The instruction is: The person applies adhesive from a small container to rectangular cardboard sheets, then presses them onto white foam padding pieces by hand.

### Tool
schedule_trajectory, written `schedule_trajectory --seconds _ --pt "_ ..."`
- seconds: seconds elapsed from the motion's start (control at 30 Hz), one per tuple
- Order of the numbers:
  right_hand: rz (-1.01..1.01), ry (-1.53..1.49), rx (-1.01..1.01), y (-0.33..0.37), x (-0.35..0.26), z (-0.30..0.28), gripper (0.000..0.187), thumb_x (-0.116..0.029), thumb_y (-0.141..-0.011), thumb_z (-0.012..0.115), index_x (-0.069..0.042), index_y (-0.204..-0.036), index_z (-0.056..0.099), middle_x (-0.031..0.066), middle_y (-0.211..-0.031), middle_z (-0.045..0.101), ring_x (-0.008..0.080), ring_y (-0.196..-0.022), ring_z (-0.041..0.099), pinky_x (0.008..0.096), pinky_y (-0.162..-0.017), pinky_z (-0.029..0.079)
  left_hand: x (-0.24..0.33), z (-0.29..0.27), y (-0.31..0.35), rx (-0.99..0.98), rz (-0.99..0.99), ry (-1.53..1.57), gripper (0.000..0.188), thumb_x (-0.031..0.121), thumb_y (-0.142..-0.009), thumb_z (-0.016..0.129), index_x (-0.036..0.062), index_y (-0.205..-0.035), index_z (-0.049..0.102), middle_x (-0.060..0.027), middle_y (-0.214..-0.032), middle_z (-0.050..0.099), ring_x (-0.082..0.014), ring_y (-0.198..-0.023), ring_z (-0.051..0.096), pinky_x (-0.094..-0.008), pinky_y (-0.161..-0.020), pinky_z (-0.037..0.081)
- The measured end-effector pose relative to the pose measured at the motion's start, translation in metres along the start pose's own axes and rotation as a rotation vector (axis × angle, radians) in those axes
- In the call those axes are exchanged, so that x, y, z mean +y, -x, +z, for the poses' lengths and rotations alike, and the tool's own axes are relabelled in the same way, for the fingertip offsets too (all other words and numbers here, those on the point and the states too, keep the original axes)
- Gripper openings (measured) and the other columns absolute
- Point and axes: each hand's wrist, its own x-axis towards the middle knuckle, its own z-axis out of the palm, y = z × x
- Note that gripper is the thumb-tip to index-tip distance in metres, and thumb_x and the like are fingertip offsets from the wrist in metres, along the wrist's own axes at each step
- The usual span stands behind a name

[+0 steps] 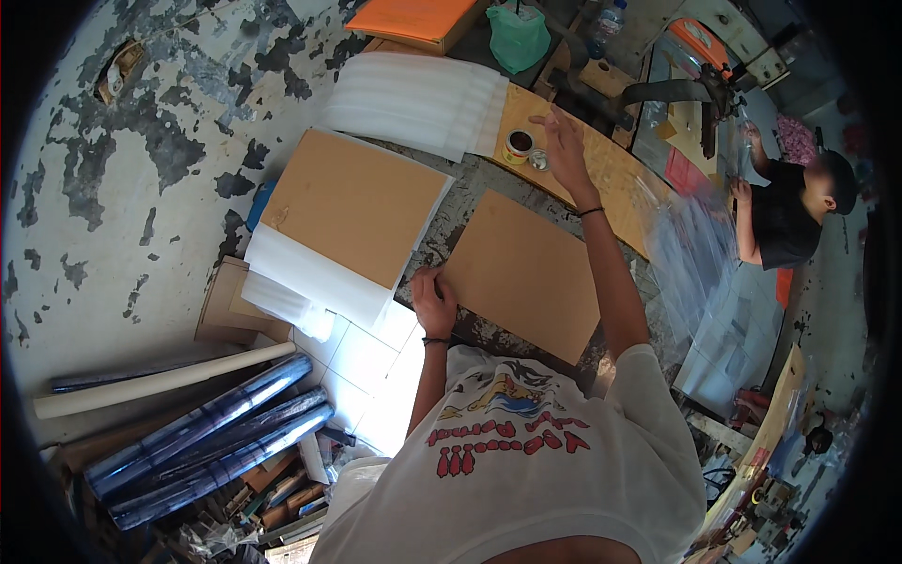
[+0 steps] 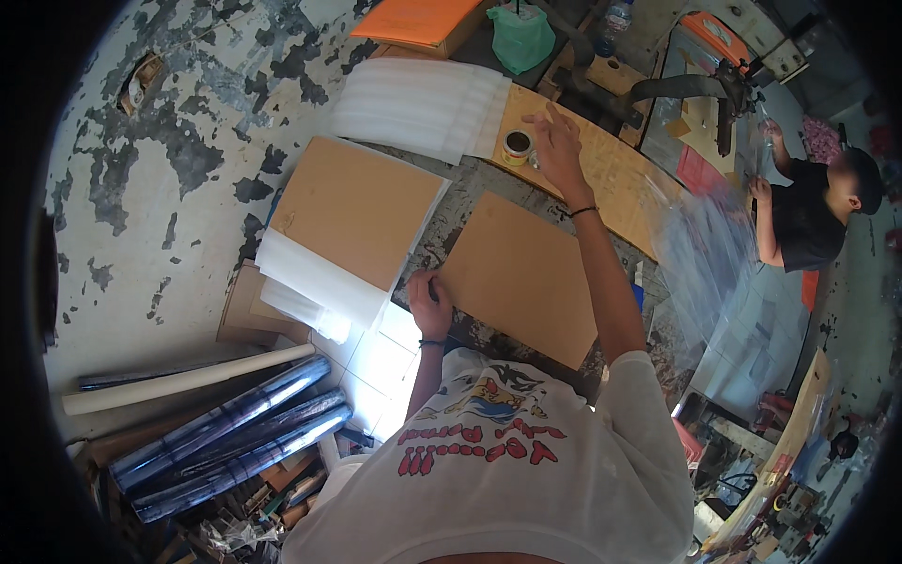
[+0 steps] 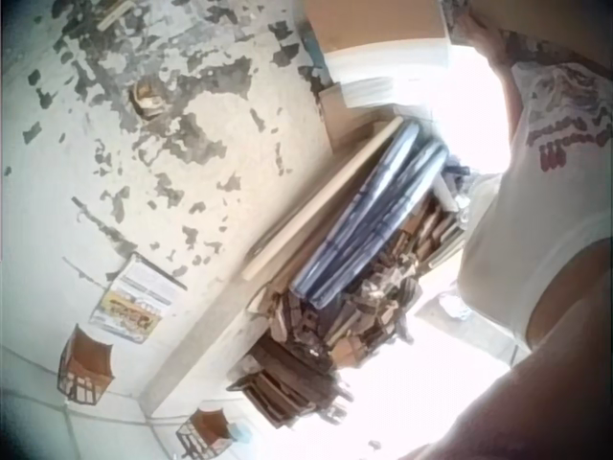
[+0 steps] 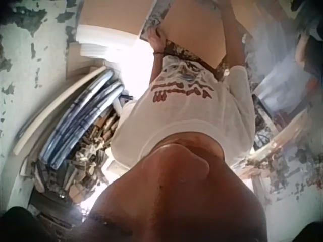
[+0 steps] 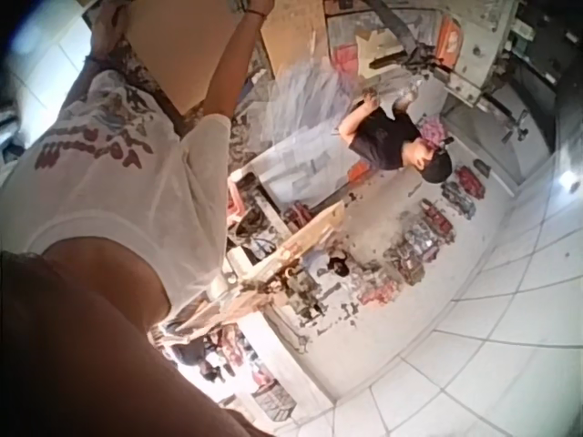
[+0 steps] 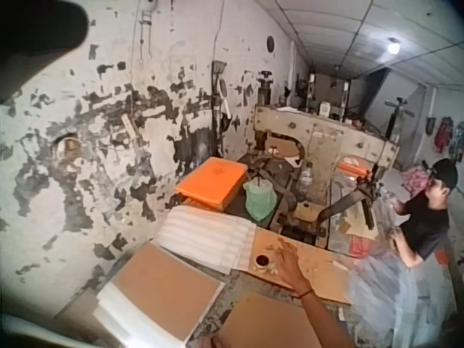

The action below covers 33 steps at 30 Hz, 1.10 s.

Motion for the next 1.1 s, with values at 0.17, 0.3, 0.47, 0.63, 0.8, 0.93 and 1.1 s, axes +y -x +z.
schedule_trajectory --seconds 0.17,0.3,0.47,0.63,0.8,0.93,1.1 --pt "-0.059 -0.186 0.082 -0.006 -0.040 -0.029 0.064 -0.048 -0.107 0.023 -0.002 -0.125 0.064 0.0194 -0.146 0.047 0.0322 -0.137 0.038 0.0398 -0.116 0.024 0.000 -0.001 0.000 0.001 0.006 -0.003 0.014 -0.001 -0.087 0.057 0.0003 -0.100 0.062 -0.0206 -0.104 0.063 -0.0399 -0.107 0.058 -0.0466 -0.093 0.046" --pt "-0.052 -0.418 0.142 -0.007 -0.074 -0.052 0.065 -0.050 -0.107 0.025 -0.003 -0.125 0.065 0.0224 -0.145 0.048 0.0358 -0.137 0.039 0.0426 -0.117 0.023 -0.002 0.000 0.001 0.009 0.018 -0.011 0.018 -0.003 -0.084 0.056 0.0018 -0.101 0.062 -0.0189 -0.104 0.062 -0.0392 -0.109 0.057 -0.0480 -0.092 0.047" --pt "-0.117 -0.377 0.174 -0.011 -0.102 -0.085 0.074 -0.056 -0.105 0.015 -0.004 -0.130 0.062 0.0203 -0.148 0.045 0.0344 -0.141 0.036 0.0432 -0.118 0.021 0.000 0.002 0.000 0.012 0.018 -0.017 0.017 -0.002 -0.085 0.055 0.0015 -0.100 0.061 -0.0187 -0.103 0.062 -0.0395 -0.107 0.058 -0.0481 -0.091 0.047" --pt "-0.221 -0.369 0.199 -0.022 -0.133 -0.111 0.077 -0.058 -0.104 0.011 -0.005 -0.130 0.061 0.0184 -0.148 0.046 0.0315 -0.141 0.036 0.0428 -0.118 0.021 0.001 -0.001 0.001 0.029 0.032 -0.018 0.016 -0.002 -0.085 0.056 0.0016 -0.100 0.061 -0.0185 -0.103 0.062 -0.0396 -0.107 0.058 -0.0478 -0.091 0.047" --pt "-0.291 -0.323 0.179 -0.026 -0.151 -0.134 0.076 -0.059 -0.103 0.007 -0.012 -0.136 0.057 0.0079 -0.151 0.044 0.0263 -0.142 0.035 0.0461 -0.116 0.028 -0.001 0.000 0.002 0.019 0.026 -0.019 0.015 -0.001 -0.085 0.056 0.0015 -0.099 0.062 -0.0183 -0.103 0.062 -0.0395 -0.106 0.058 -0.0478 -0.090 0.047" --pt "-0.319 -0.345 0.194 0.005 -0.146 -0.134 0.077 -0.059 -0.103 0.006 -0.009 -0.135 0.057 0.0092 -0.150 0.045 0.0260 -0.142 0.036 0.0445 -0.115 0.028 -0.002 0.001 0.002 0.007 0.027 -0.012 0.015 0.000 -0.086 0.056 0.0010 -0.100 0.061 -0.0193 -0.104 0.062 -0.0395 -0.105 0.057 -0.0475 -0.092 0.046" --pt "-0.125 -0.384 0.046 0.118 -0.106 -0.088 0.076 -0.060 -0.103 0.014 -0.003 -0.143 0.044 0.0118 -0.148 0.045 0.0303 -0.135 0.044 0.0438 -0.115 0.025 -0.007 0.002 0.005 0.014 0.017 -0.023 0.013 0.001 -0.088 0.056 0.0008 -0.100 0.061 -0.0199 -0.105 0.063 -0.0393 -0.105 0.058 -0.0466 -0.092 0.045"
